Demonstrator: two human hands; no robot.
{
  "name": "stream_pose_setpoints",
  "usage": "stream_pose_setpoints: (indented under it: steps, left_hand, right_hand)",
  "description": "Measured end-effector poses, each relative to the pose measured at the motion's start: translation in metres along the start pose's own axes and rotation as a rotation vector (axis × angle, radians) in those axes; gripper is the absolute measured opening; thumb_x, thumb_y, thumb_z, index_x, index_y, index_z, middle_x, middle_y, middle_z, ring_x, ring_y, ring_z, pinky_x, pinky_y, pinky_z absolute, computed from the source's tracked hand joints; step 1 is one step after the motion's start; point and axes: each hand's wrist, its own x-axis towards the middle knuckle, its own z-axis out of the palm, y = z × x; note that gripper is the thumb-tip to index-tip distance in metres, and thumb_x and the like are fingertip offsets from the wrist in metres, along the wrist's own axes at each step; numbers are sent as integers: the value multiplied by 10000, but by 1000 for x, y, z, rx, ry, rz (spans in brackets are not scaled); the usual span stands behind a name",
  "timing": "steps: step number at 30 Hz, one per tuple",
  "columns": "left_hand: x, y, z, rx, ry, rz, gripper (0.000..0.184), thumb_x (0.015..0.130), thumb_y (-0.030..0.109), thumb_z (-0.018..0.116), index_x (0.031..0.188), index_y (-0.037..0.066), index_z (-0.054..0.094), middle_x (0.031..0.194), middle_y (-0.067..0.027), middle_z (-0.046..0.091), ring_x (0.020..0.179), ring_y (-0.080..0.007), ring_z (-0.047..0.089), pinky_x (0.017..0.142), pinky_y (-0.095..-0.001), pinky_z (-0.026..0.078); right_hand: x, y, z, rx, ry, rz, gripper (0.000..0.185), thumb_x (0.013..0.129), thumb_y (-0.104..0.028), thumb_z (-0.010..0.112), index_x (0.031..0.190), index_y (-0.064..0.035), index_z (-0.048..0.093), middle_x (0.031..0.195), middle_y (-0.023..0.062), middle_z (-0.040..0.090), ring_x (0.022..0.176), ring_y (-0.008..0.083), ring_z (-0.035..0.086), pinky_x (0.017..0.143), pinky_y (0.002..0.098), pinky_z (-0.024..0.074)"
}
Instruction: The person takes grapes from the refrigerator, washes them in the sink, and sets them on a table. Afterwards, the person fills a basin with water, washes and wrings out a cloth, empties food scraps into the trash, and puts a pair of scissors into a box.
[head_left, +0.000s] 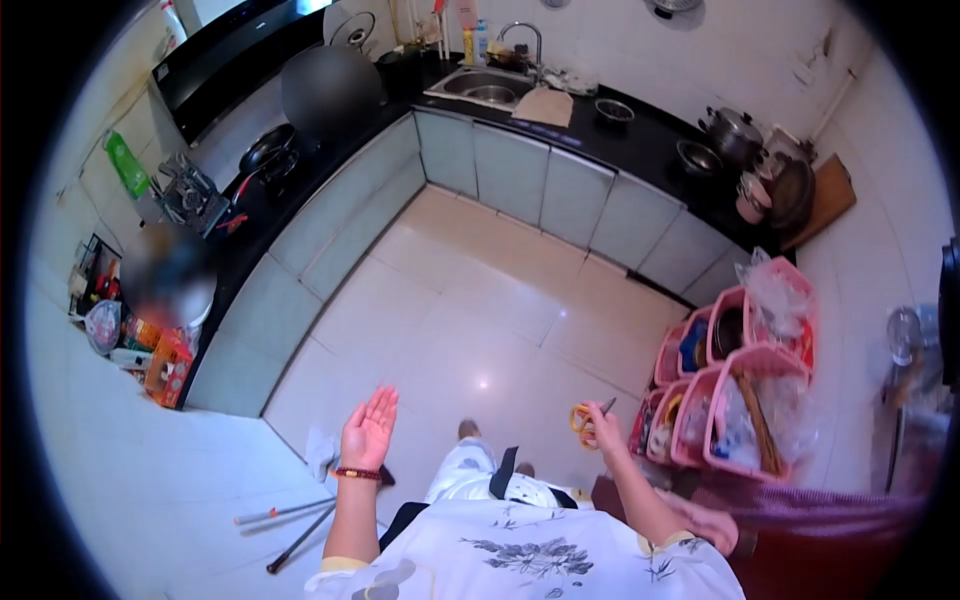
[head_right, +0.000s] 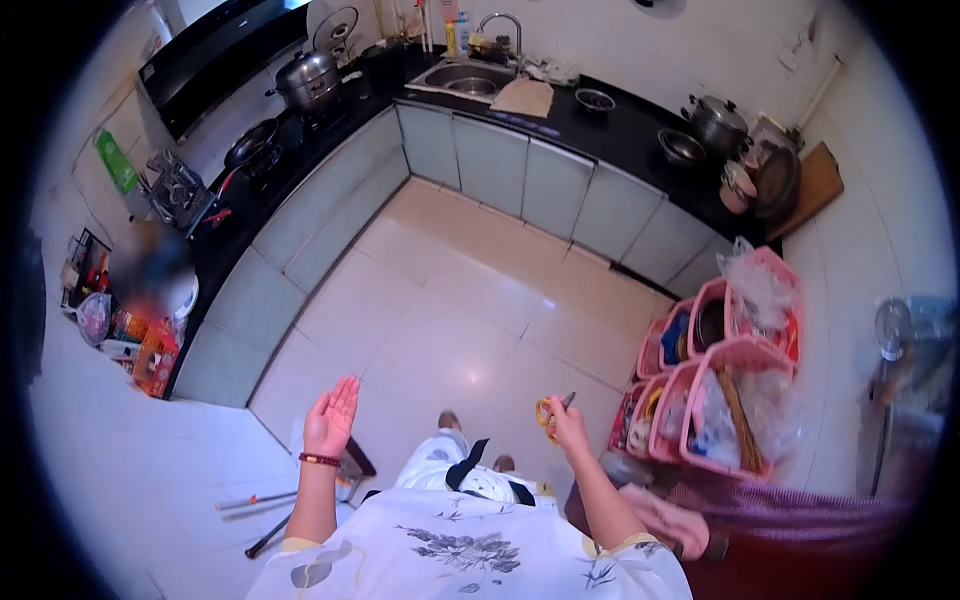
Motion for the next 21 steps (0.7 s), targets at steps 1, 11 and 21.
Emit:
stream_pose_setpoints:
  steps: [1,11,21]
  left_hand:
    - [23,4,0,-9,34,17,421,1017,199,318,1310,-88,412,1349,-222,478,1268,-305,471,1030,-390,447]
    - [312,48,114,13,4,-54,414,1017,198,317,1302,-86,415,1320,-220,504,1227,-300,510,1019,-385,460]
    - [545,31,246,-58,-23,-76,424,1017,177,322,1360,-70,357,1365,-220,463,1270,-311,466,1043,-396,440]
  right_hand:
    - [28,-17,2,-102,18,-109,427,959,-411,470,1171,-71,617,1031,101,661,939,182,626,724,318,529]
    - [258,-117,5,-380,205,-231,386,955,-378,482,1121,-76,656,814,86,676,663,179,630,622,294,507]
    - [470,-295,-87,32,283,-221,283,943,-264,542,1003,-7,647,639,47,629,381,114,510,336,253,381]
